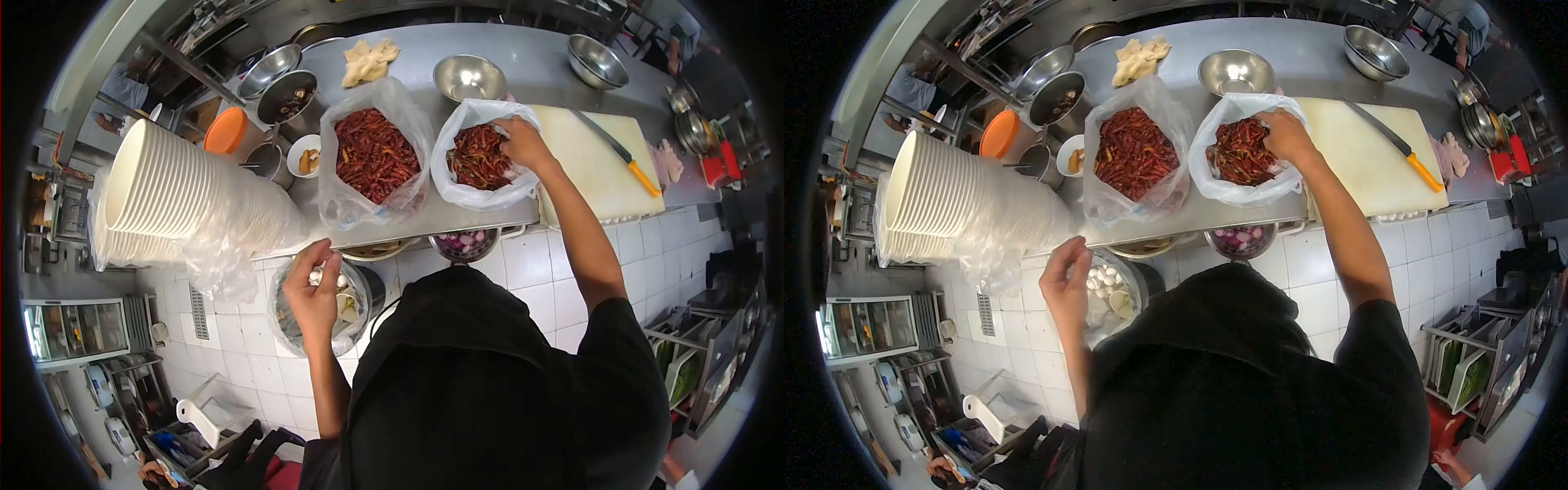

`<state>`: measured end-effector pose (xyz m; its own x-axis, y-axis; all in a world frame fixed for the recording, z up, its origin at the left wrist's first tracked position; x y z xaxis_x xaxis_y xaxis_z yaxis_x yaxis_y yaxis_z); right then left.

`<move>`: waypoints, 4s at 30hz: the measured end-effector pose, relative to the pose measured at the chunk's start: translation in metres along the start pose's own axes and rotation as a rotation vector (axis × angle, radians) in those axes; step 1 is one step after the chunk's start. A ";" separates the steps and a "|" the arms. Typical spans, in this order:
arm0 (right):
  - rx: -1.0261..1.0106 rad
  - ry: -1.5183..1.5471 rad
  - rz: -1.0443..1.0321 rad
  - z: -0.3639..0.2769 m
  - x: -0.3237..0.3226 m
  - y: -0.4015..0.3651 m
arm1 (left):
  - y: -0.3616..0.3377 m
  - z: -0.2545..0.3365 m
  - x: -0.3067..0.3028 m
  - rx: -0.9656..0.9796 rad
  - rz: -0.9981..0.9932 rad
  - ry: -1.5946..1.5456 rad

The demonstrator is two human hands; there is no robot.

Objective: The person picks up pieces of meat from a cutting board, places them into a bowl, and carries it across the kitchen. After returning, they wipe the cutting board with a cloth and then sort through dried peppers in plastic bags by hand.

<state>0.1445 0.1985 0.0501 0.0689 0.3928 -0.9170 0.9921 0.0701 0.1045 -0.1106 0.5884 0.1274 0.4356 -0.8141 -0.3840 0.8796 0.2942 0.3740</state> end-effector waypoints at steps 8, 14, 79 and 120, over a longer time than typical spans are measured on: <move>-0.021 -0.111 -0.187 0.019 0.022 0.022 | -0.001 0.008 0.016 -0.002 -0.035 -0.030; -0.051 0.048 -0.057 -0.006 -0.027 -0.005 | 0.011 0.031 0.041 0.064 -0.117 -0.060; 0.027 1.441 -0.710 -0.171 -0.014 -0.091 | 0.071 0.054 0.130 0.149 -0.289 -0.467; -0.146 -0.007 -0.022 -0.079 0.040 -0.019 | -0.012 -0.014 -0.004 -0.030 0.032 0.005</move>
<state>0.1202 0.2852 0.0413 0.0484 0.3834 -0.9223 0.9674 0.2119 0.1388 -0.1197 0.5953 0.1125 0.4642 -0.8018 -0.3762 0.8705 0.3347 0.3608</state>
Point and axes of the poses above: each hand's wrist, its own y-axis towards the middle knuckle, its own x-axis out of the palm, z = x × y, the point moved 9 cm from there along y, towards the middle knuckle, and after that the axes turned 11 degrees about x, right-handed, at the moved point
